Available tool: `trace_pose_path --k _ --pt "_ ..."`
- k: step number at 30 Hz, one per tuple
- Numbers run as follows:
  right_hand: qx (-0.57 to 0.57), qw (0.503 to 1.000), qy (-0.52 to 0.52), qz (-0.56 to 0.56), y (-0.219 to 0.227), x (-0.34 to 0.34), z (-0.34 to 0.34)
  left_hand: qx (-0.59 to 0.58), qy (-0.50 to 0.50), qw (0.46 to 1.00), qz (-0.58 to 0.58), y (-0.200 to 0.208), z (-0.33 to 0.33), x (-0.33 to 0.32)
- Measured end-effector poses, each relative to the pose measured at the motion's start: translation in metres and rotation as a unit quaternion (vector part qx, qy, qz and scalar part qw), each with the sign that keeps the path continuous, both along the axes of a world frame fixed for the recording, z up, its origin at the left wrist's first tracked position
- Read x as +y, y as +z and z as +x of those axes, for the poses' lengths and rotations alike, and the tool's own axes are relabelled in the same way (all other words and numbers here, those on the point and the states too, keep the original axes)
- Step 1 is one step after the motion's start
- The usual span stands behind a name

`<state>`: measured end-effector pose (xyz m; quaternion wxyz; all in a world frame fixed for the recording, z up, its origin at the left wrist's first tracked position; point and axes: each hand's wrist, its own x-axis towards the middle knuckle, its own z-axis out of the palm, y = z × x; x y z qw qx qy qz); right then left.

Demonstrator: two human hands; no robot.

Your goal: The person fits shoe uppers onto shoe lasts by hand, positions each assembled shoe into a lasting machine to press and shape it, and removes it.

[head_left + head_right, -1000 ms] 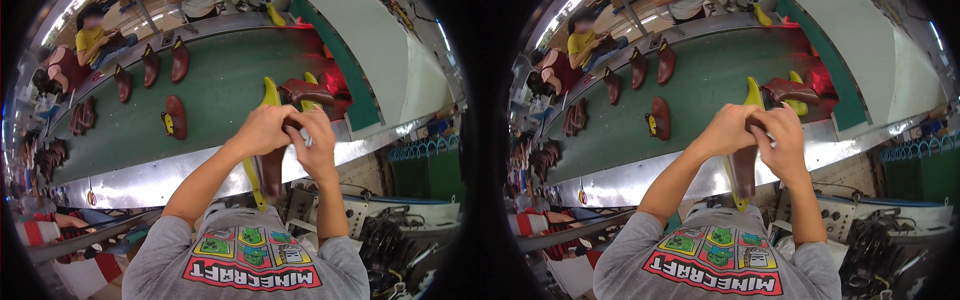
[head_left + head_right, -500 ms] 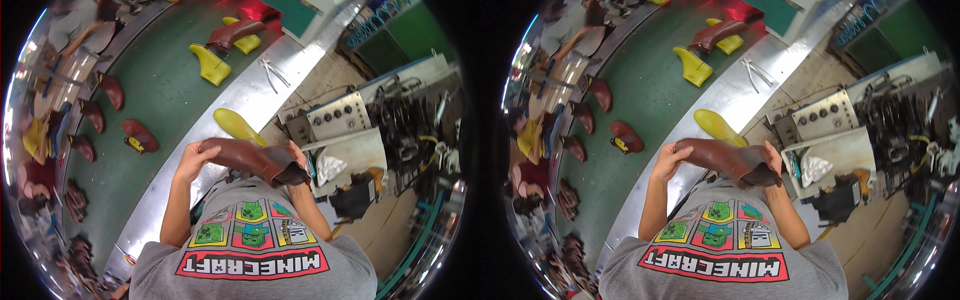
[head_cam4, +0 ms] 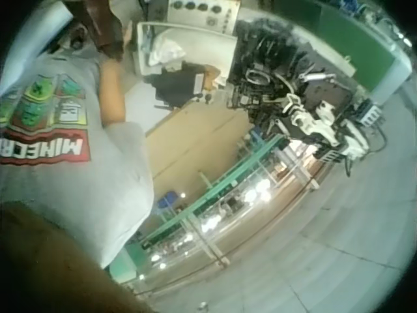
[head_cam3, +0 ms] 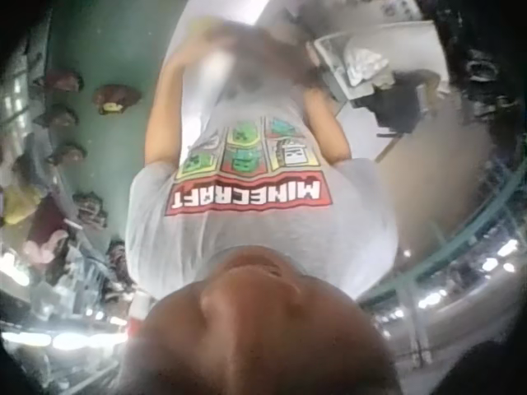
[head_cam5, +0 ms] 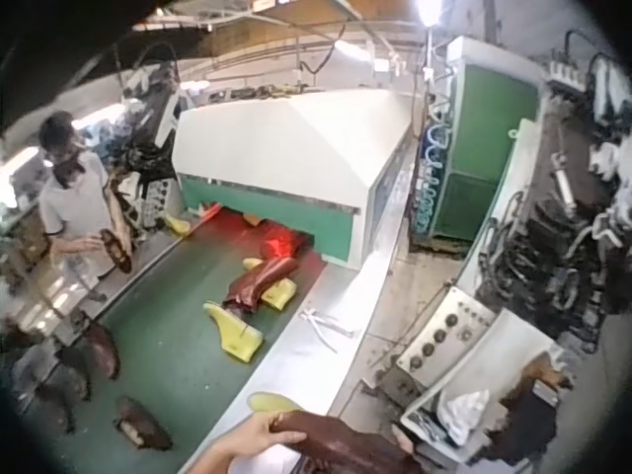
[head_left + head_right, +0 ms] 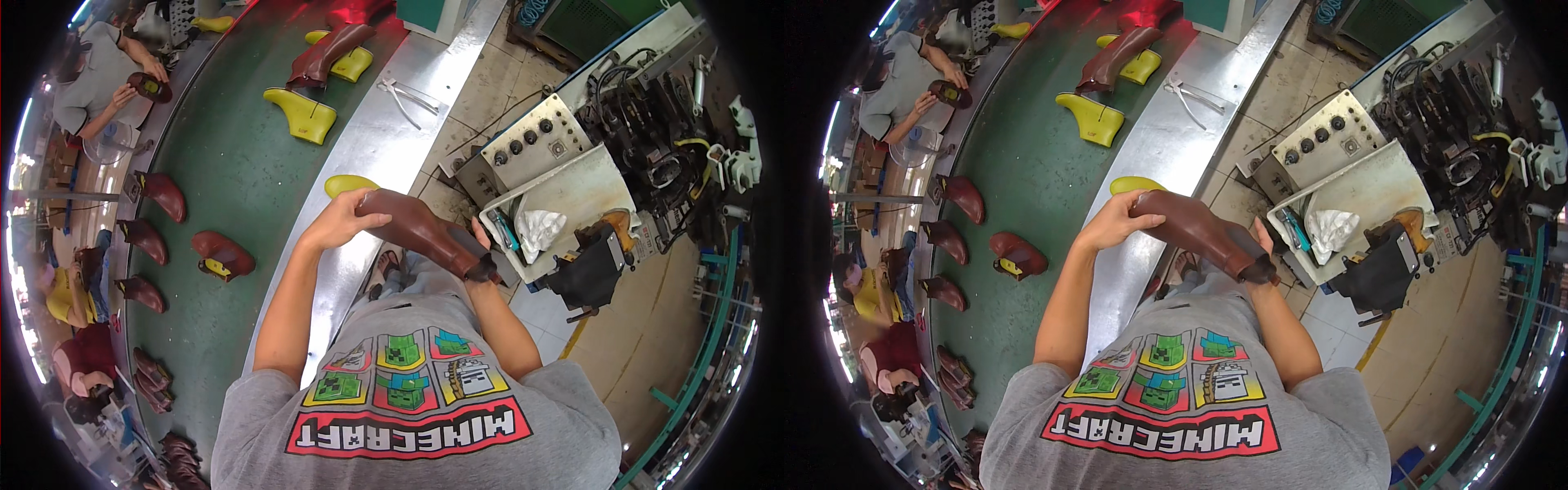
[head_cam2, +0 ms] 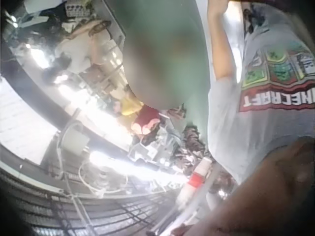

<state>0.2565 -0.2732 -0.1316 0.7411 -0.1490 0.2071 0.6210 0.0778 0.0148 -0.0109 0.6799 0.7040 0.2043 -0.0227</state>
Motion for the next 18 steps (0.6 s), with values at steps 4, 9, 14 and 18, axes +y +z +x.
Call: trace_pose_path --k 4,9,14,18 --pt "0.011 0.998 0.020 0.054 -0.087 0.004 0.010 0.053 0.041 0.997 0.022 -0.030 0.018 0.006" --pt "-0.110 0.990 -0.001 -0.094 -0.172 0.047 0.000 0.032 0.086 0.996 0.015 -0.050 0.017 0.029" --pt "-0.115 0.991 0.022 -0.070 -0.176 0.074 -0.002 0.078 0.210 0.974 -0.037 -0.066 0.005 0.046" --pt "-0.113 0.992 0.039 0.036 -0.178 0.088 0.004 0.087 0.328 0.939 0.053 -0.097 0.000 0.043"
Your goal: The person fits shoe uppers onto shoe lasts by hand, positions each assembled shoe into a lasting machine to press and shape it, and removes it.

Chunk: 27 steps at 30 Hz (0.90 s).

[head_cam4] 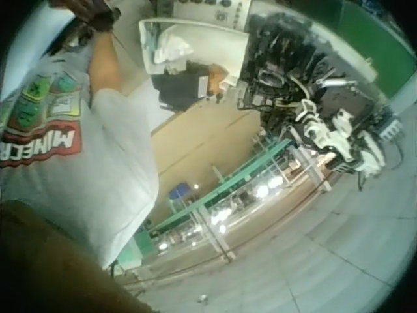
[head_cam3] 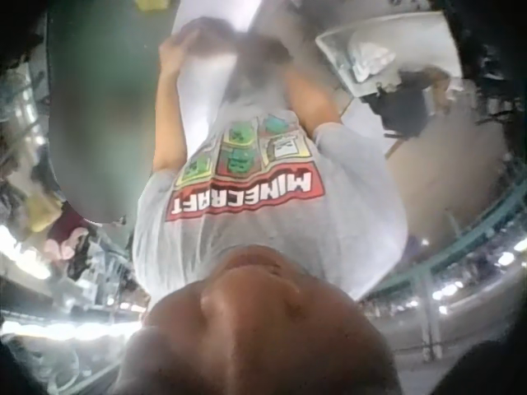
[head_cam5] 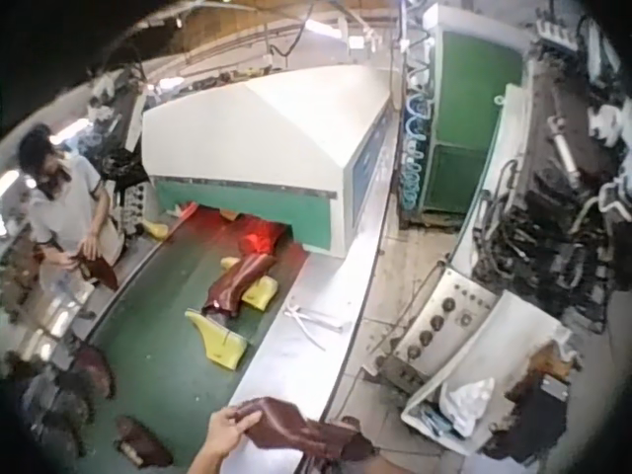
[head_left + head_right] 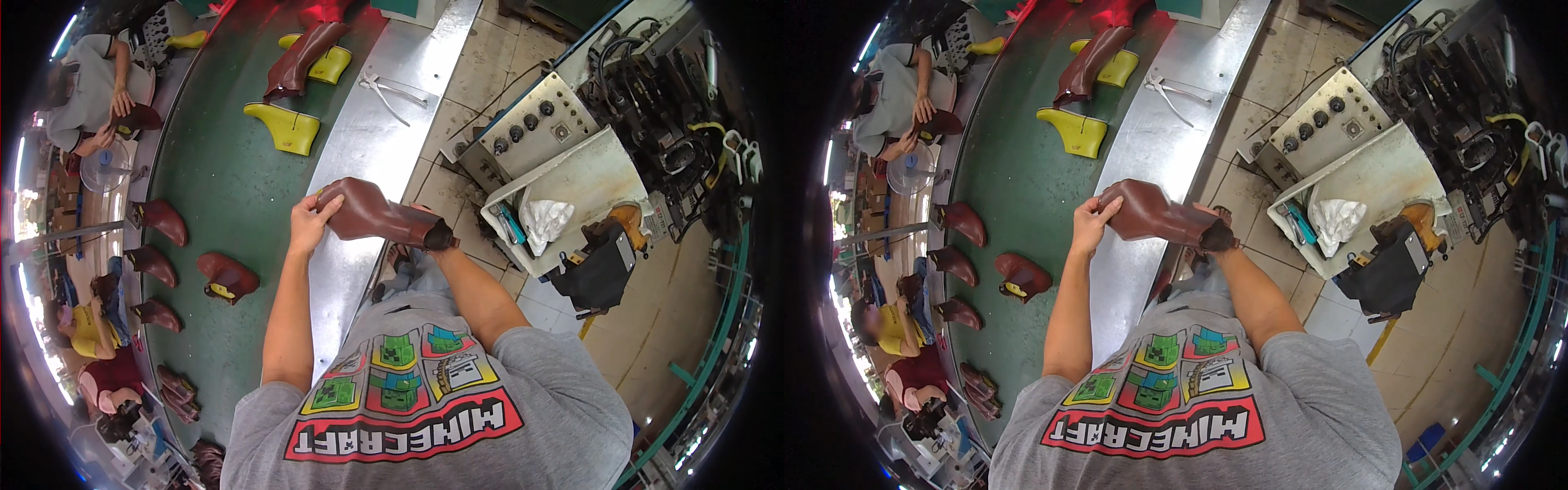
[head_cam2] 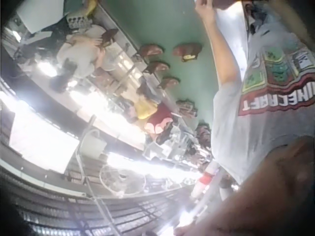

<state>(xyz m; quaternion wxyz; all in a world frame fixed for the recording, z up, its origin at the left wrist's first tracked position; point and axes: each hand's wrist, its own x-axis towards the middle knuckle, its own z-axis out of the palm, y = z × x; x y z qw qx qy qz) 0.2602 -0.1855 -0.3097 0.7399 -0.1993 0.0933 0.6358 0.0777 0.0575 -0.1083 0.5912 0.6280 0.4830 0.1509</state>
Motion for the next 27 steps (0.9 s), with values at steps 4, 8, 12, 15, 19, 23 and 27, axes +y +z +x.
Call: trace_pose_path --k 4,8,12,15,19,23,27 --pt "0.066 0.993 0.048 0.087 -0.007 0.008 0.002 0.026 -0.005 0.988 0.150 -0.042 0.002 0.000" --pt "-0.033 0.999 0.001 0.021 0.001 0.008 -0.006 -0.015 0.001 0.996 0.090 -0.073 -0.001 0.004" --pt "-0.116 0.974 -0.043 -0.192 0.013 0.015 -0.012 -0.063 0.076 0.977 0.191 -0.083 -0.001 0.014" --pt "-0.162 0.943 -0.063 -0.283 0.019 0.024 -0.011 -0.006 0.102 0.988 0.117 -0.081 0.004 0.019" --pt "0.004 0.944 -0.104 -0.312 0.035 0.032 -0.012 0.037 0.156 0.979 0.130 -0.078 0.011 0.010" --pt "0.018 0.932 -0.154 -0.329 0.056 0.034 -0.014 0.100 0.235 0.954 0.158 -0.077 0.021 -0.001" --pt "0.074 0.938 -0.161 -0.297 0.072 0.036 -0.012 0.120 0.161 0.973 0.110 -0.080 0.038 -0.014"
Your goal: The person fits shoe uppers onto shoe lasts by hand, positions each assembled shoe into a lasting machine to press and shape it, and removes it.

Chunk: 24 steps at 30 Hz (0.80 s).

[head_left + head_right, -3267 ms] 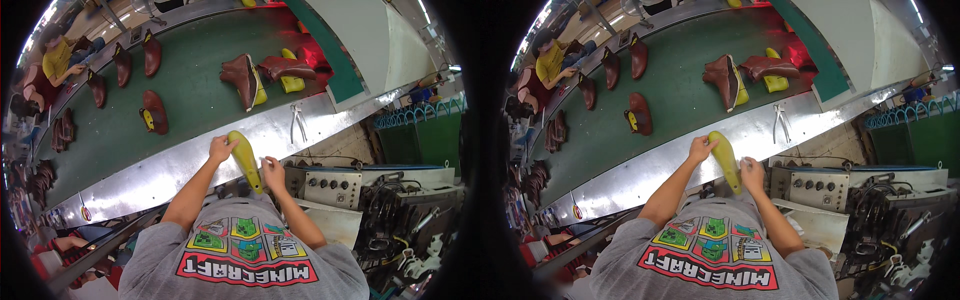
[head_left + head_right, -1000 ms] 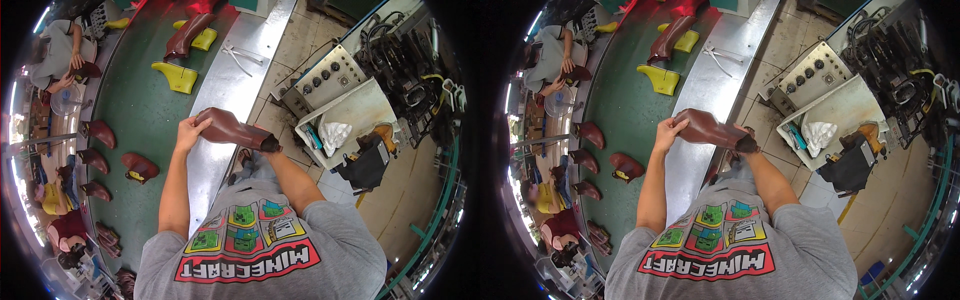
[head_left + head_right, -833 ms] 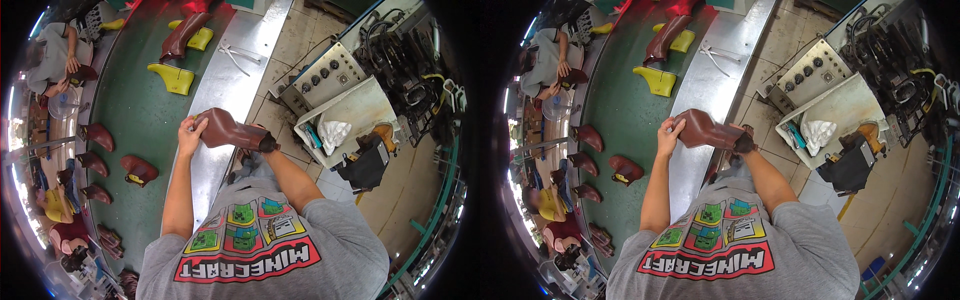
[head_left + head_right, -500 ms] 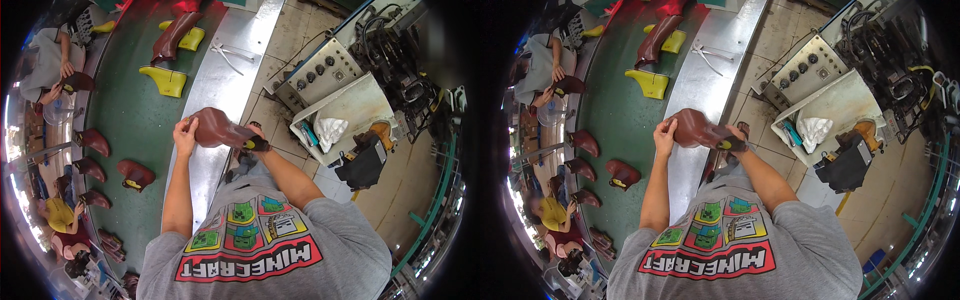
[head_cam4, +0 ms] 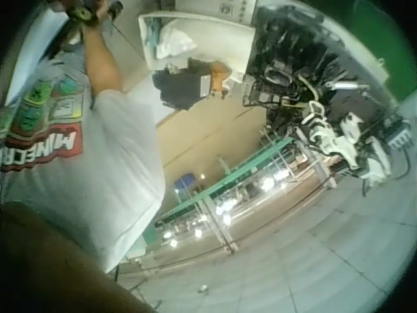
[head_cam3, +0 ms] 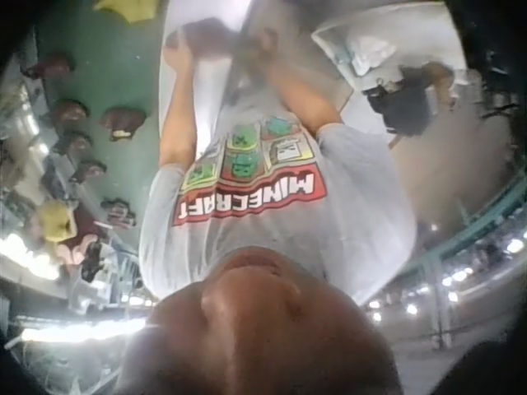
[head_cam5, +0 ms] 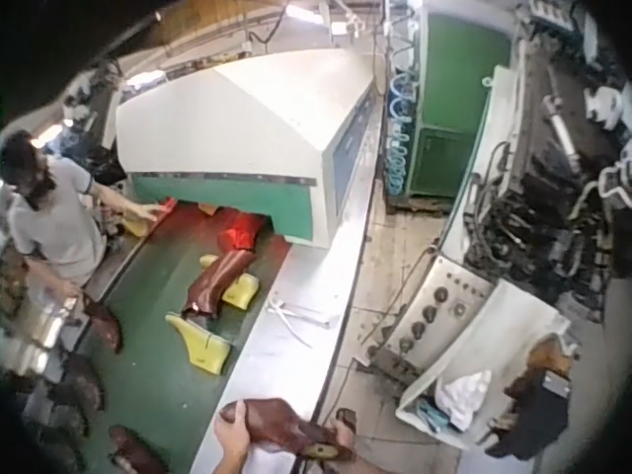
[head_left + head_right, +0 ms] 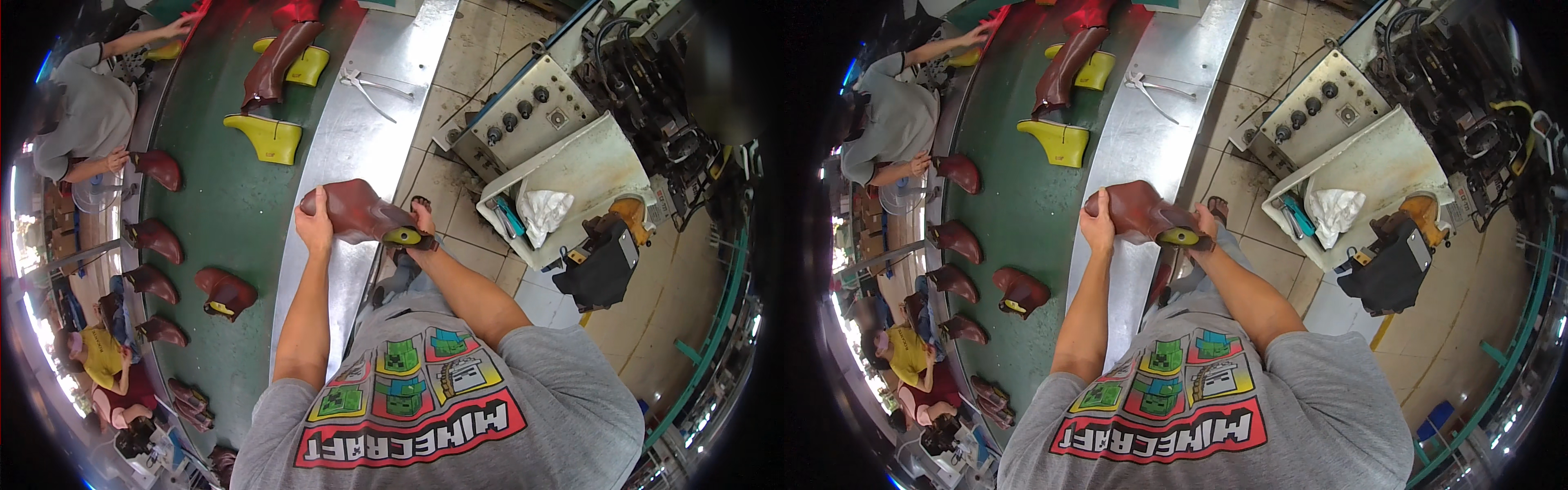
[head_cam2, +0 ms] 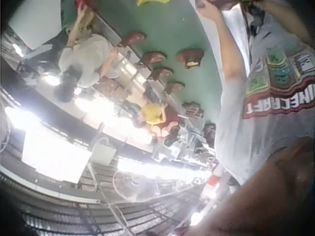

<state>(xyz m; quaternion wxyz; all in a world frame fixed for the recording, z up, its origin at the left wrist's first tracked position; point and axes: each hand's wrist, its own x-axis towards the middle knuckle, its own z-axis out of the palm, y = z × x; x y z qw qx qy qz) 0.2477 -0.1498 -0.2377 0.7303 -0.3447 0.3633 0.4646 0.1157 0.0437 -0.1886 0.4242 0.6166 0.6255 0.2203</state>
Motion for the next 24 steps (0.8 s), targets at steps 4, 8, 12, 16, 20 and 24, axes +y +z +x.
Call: trace_pose_path --k 4,8,12,16,20,24 --pt "0.002 1.000 0.029 0.012 0.028 0.003 0.003 -0.062 0.063 0.990 0.109 0.011 -0.003 -0.009" --pt "-0.079 0.976 0.155 -0.134 0.093 0.005 -0.001 -0.127 0.079 0.986 0.067 0.055 -0.034 0.004" --pt "-0.133 0.954 0.268 -0.024 0.168 0.002 -0.030 -0.269 0.087 0.957 -0.063 0.107 -0.070 0.014" --pt "-0.120 0.974 0.187 0.050 0.210 0.000 -0.069 -0.346 0.102 0.916 -0.174 0.127 -0.104 0.000" --pt "-0.062 0.981 0.170 0.076 0.220 -0.008 -0.086 -0.437 0.095 0.851 -0.275 0.110 -0.118 -0.018" --pt "-0.043 0.981 0.184 0.051 0.223 -0.028 -0.076 -0.432 0.091 0.861 -0.252 0.088 -0.111 -0.032"
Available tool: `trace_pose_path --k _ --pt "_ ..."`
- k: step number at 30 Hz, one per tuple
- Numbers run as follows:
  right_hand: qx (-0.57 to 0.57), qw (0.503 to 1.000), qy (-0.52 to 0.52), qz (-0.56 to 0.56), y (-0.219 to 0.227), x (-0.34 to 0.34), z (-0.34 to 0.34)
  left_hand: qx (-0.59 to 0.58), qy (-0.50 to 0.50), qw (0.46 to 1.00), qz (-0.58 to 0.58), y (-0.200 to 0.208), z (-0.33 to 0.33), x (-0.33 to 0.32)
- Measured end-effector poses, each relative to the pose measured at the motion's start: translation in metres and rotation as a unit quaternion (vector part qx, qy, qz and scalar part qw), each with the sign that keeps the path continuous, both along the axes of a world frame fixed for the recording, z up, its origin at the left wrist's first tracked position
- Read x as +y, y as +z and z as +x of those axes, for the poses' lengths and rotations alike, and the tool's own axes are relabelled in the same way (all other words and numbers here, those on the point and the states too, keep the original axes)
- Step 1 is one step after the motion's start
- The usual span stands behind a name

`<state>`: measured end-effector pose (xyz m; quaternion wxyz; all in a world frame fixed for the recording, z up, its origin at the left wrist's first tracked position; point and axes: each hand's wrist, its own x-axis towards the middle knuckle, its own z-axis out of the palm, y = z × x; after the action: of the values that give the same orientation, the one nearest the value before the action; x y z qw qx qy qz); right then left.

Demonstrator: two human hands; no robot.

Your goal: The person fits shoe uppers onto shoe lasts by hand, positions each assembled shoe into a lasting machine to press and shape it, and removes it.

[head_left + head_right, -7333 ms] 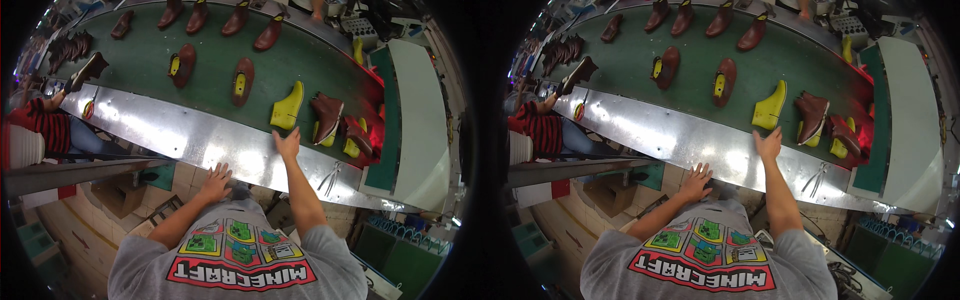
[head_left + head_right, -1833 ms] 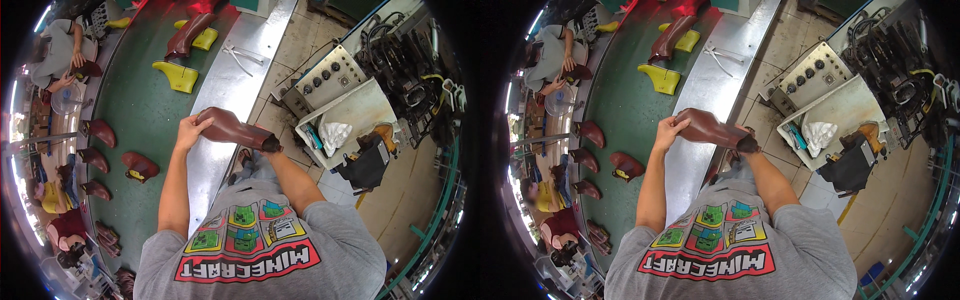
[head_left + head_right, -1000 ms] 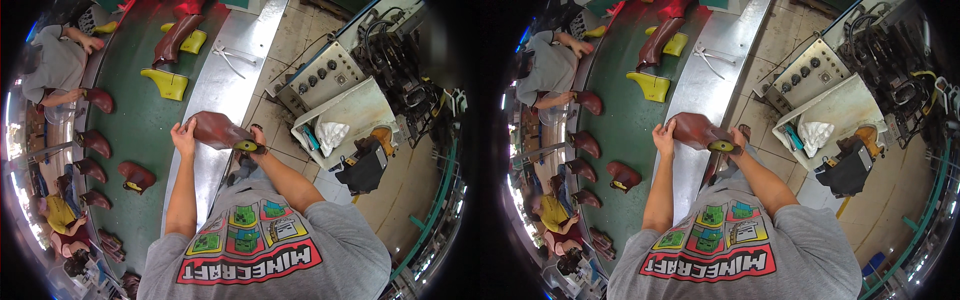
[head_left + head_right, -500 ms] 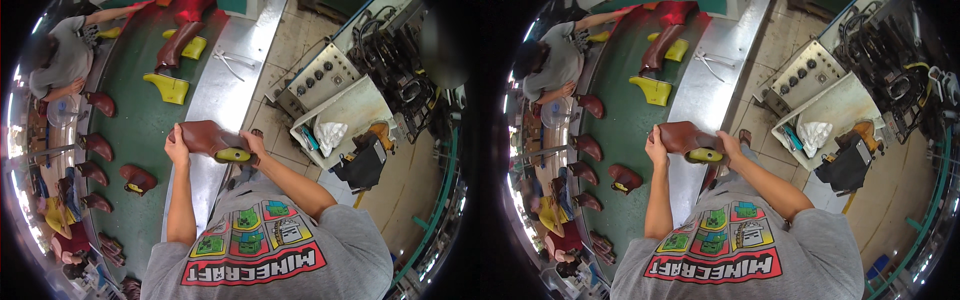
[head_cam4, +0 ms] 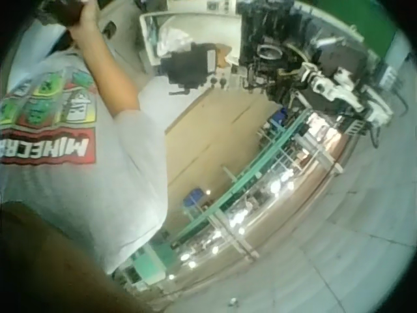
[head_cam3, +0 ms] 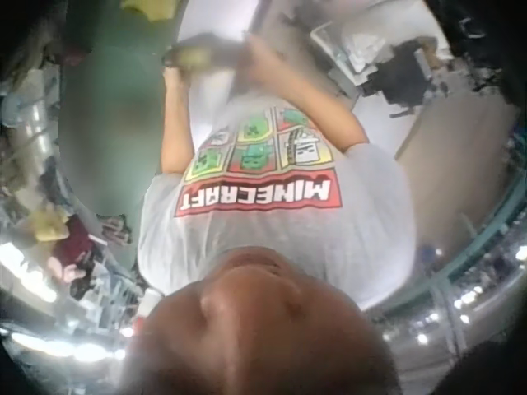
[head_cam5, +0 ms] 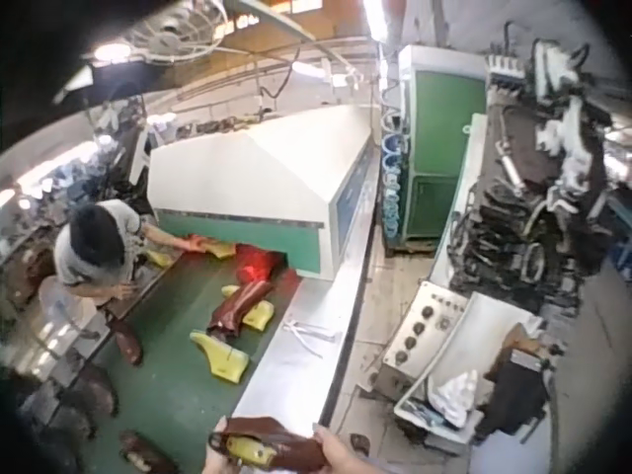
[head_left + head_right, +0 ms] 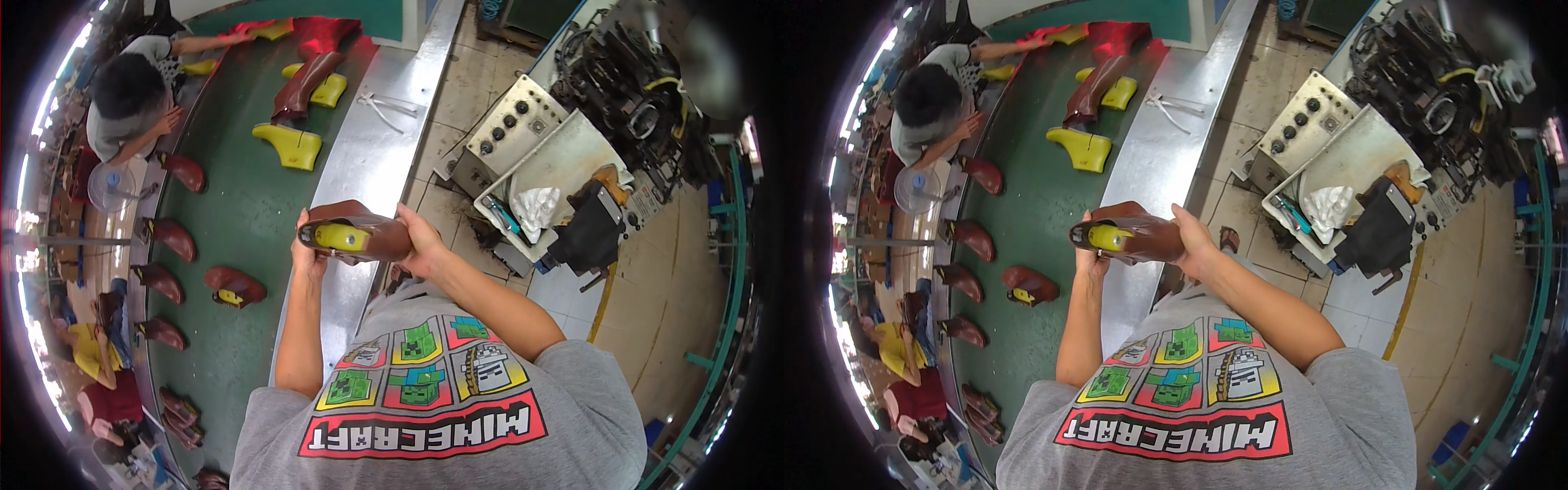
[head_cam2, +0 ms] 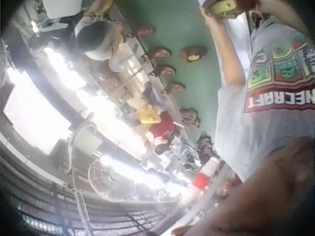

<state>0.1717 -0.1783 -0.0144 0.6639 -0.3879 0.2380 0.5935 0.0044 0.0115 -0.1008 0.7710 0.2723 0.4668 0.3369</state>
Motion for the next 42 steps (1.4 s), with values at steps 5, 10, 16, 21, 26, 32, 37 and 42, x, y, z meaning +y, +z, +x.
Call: trace_pose_path --k 5,10,16,21,26,32,37,42 --pt "-0.323 0.943 0.075 -0.037 0.030 -0.079 0.023 -0.003 -0.058 0.998 -0.029 0.012 0.023 0.001" --pt "-0.677 0.726 0.107 -0.047 0.083 -0.126 0.031 -0.069 -0.134 0.988 -0.026 0.047 0.073 -0.003" --pt "-0.825 0.546 0.134 -0.059 0.106 -0.138 0.047 -0.107 -0.300 0.948 0.000 0.067 0.144 -0.029" --pt "-0.824 0.556 0.060 -0.089 0.102 -0.193 0.063 -0.171 -0.377 0.909 -0.050 0.059 0.189 -0.082" --pt "-0.835 0.542 0.033 -0.087 0.086 -0.255 0.073 -0.135 -0.329 0.932 -0.069 0.082 0.216 -0.146" --pt "-0.841 0.508 0.128 -0.135 0.083 -0.366 0.084 -0.006 -0.341 0.919 0.199 0.170 0.266 -0.230" --pt "-0.555 0.829 -0.070 -0.011 0.090 -0.413 0.130 0.003 -0.501 0.764 0.406 0.242 0.315 -0.321" --pt "-0.507 0.844 -0.170 0.027 0.102 -0.422 0.173 0.036 -0.551 0.696 0.459 0.262 0.340 -0.405"
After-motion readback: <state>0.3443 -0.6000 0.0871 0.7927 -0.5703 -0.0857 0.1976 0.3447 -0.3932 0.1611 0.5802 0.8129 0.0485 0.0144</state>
